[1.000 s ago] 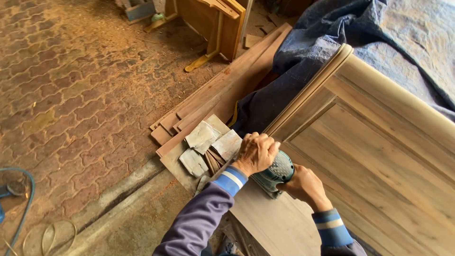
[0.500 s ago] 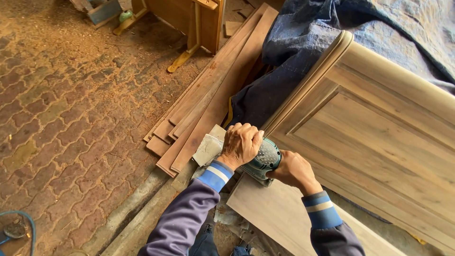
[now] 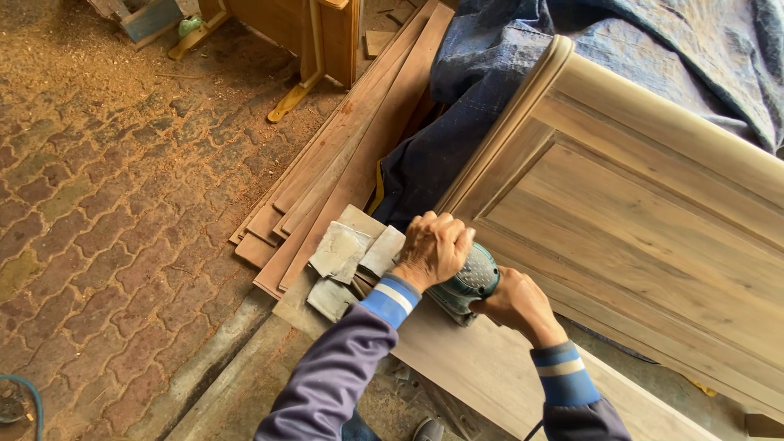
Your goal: Use an orbital sander to smooth the surface of a long wooden plank.
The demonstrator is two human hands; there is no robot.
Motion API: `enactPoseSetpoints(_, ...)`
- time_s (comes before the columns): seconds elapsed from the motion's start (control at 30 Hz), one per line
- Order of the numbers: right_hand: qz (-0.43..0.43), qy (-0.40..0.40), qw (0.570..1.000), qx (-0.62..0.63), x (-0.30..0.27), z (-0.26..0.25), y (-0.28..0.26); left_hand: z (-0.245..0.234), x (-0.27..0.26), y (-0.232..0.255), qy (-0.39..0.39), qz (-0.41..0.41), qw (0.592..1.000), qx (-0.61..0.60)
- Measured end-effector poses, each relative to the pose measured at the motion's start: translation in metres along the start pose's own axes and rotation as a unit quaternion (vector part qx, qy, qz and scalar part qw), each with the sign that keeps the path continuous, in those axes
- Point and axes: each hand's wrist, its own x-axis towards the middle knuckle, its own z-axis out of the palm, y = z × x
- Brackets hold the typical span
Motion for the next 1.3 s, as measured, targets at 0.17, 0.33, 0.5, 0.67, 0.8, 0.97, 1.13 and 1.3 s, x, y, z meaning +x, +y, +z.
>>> enactPoseSetpoints(0.17,0.012,-0.02,0.999,0.03,-0.033,0.001,0.091,0.051,-0.025,0.074,-0.006,-0.001,1.0,-0.006)
enactPoseSetpoints(0.33,0.037,-0.03,0.998,0.029,-0.07,0.011,0.202,0.103,-0.065,0.163,-0.019,-0.015,1.0,-0.02)
enactPoseSetpoints(0.5,0.041,-0.042,0.998,0.02,-0.124,0.008,0.291,0.153,-0.108,0.245,-0.045,-0.012,0.997,-0.064)
enactPoseSetpoints(0.67,0.098,-0.065,0.993,0.015,-0.16,0.033,0.421,0.222,-0.16,0.311,-0.1,0.011,0.986,-0.131)
enactPoseSetpoints(0.8,0.116,-0.116,0.985,0.045,-0.163,0.07,0.555,0.26,-0.189,0.352,-0.157,0.061,0.978,-0.124)
enactPoseSetpoints(0.97,0.117,-0.137,0.982,0.057,-0.158,0.092,0.623,0.285,-0.217,0.375,-0.14,0.072,0.98,-0.122)
enactPoseSetpoints(1.13,0.122,-0.107,0.987,0.012,-0.169,0.09,0.588,0.26,-0.203,0.365,-0.124,0.02,0.979,-0.162)
enactPoseSetpoints(1.3,0.135,-0.07,0.988,-0.017,-0.173,0.059,0.444,0.225,-0.17,0.328,-0.118,-0.048,0.979,-0.158)
